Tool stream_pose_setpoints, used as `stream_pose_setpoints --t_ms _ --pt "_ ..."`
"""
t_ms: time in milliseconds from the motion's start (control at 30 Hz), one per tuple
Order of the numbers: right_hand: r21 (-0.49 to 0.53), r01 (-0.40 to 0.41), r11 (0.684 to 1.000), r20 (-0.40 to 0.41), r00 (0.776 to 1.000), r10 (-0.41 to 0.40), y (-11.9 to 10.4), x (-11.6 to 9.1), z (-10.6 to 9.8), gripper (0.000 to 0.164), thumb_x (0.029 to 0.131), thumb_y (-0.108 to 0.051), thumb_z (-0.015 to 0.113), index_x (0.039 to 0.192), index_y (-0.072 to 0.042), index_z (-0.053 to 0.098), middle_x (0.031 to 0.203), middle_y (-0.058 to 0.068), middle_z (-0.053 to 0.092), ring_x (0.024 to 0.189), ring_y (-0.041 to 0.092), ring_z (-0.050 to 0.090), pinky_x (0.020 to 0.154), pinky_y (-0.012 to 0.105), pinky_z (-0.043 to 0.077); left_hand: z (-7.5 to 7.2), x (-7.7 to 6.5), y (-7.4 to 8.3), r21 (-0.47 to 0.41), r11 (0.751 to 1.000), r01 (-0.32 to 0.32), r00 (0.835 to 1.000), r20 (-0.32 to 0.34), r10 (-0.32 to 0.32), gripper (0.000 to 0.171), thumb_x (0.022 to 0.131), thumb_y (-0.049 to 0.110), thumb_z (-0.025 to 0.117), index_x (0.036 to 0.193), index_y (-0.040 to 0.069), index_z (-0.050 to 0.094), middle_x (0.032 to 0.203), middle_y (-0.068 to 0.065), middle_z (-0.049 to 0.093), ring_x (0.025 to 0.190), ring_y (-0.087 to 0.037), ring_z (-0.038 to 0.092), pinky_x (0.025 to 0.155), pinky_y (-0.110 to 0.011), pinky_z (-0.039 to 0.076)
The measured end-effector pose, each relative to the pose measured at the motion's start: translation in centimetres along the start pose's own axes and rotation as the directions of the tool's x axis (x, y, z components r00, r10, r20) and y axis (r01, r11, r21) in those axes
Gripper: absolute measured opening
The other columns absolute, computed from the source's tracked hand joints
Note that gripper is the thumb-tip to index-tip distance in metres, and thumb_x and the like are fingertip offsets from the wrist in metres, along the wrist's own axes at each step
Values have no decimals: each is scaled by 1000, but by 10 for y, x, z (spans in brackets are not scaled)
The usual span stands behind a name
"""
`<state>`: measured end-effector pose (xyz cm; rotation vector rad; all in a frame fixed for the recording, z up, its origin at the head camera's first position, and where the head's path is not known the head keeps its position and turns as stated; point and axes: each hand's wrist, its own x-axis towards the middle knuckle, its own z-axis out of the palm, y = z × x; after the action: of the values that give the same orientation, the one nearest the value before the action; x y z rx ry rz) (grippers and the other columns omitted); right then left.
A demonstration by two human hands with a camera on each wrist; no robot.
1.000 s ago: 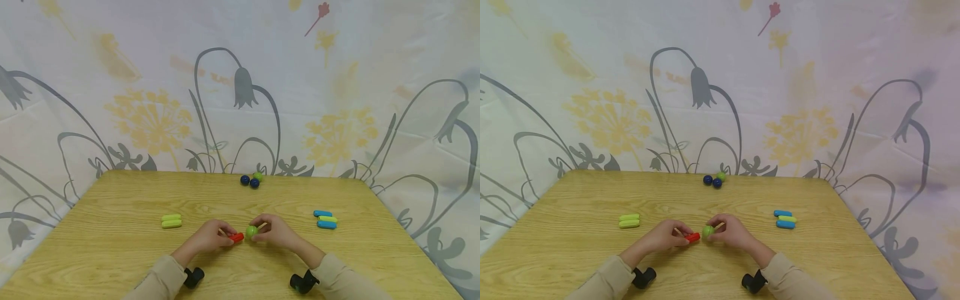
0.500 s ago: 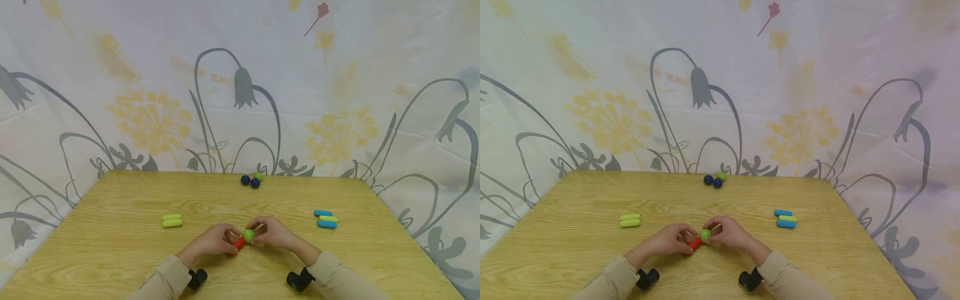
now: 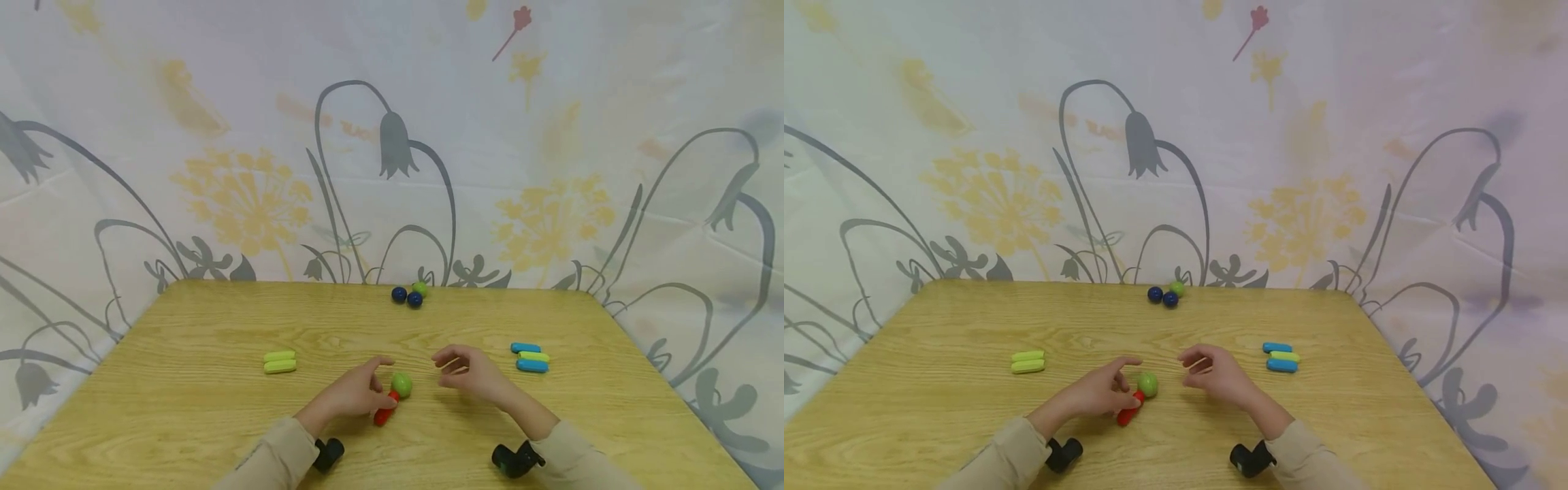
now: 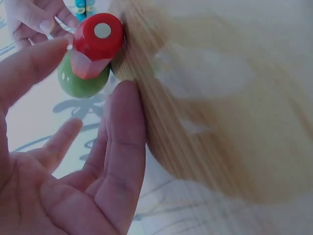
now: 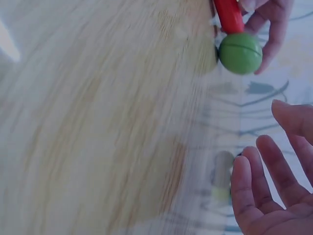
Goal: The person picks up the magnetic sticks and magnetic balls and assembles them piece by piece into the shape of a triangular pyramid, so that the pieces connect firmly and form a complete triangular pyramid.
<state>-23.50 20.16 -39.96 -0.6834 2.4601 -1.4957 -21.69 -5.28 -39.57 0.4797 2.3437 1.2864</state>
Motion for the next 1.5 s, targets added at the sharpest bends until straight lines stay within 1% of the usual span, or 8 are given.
stream_pose_setpoints --t_ms 100,233,333,567,900,1200,1367,1500 --pt "-1 2 1000 -24 1000 -2 4 -7 -9 34 85 -5 67 114 8 57 109 24 57 96 34 58 75 31 51 1 1 1 37 999 -36 999 -11 37 59 83 10 70 136 8 43 91 -9 51 63 -18 50 56 -31 41" --pt "-11 -10 1000 -60 998 9 8 -16 -19 35 86 -8 67 115 8 57 110 25 57 97 34 57 74 29 50 2 1 2 67 995 -68 998 12 67 52 84 4 67 132 10 49 93 -8 54 74 -19 50 60 -32 41" --pt "-29 -25 999 -93 995 22 11 -22 -26 37 85 -10 68 115 7 57 110 24 57 97 35 57 73 28 51 1 1 2 49 997 -60 998 26 58 48 85 3 65 130 10 51 95 -9 54 75 -20 50 59 -32 41" --pt "-40 -70 997 -159 985 63 18 -35 -42 37 85 -8 68 116 8 56 112 25 56 101 40 54 74 28 51 -1 -1 3 4 999 -35 999 30 35 45 86 1 63 129 9 51 93 -9 52 69 -19 48 54 -29 38" --pt "-74 -152 986 -262 957 128 23 -52 -61 36 86 -9 67 117 6 56 117 20 54 104 36 52 76 31 50 -1 1 -1 -5 999 -43 998 44 43 45 87 2 61 131 9 50 94 -10 52 73 -21 48 57 -32 38" --pt "-118 -222 968 -323 930 174 27 -61 -76 36 87 -13 66 118 5 56 121 23 53 109 41 50 80 40 49 0 2 -1 -19 998 -53 997 46 54 46 87 1 61 131 8 49 94 -9 50 73 -21 46 56 -32 37" --pt "-159 -271 949 -361 911 200 32 -65 -83 36 87 -15 67 116 4 58 120 25 53 108 42 49 79 43 48 0 2 -1 -17 999 -49 998 48 50 46 88 1 60 131 8 49 94 -9 51 74 -21 46 57 -32 37" --pt "-208 -299 931 -365 907 209 38 -66 -88 37 87 -16 67 116 5 58 116 24 55 107 42 49 78 43 48 0 2 0 -14 998 -60 997 44 61 46 87 0 61 131 9 50 95 -9 52 74 -21 48 57 -32 38"
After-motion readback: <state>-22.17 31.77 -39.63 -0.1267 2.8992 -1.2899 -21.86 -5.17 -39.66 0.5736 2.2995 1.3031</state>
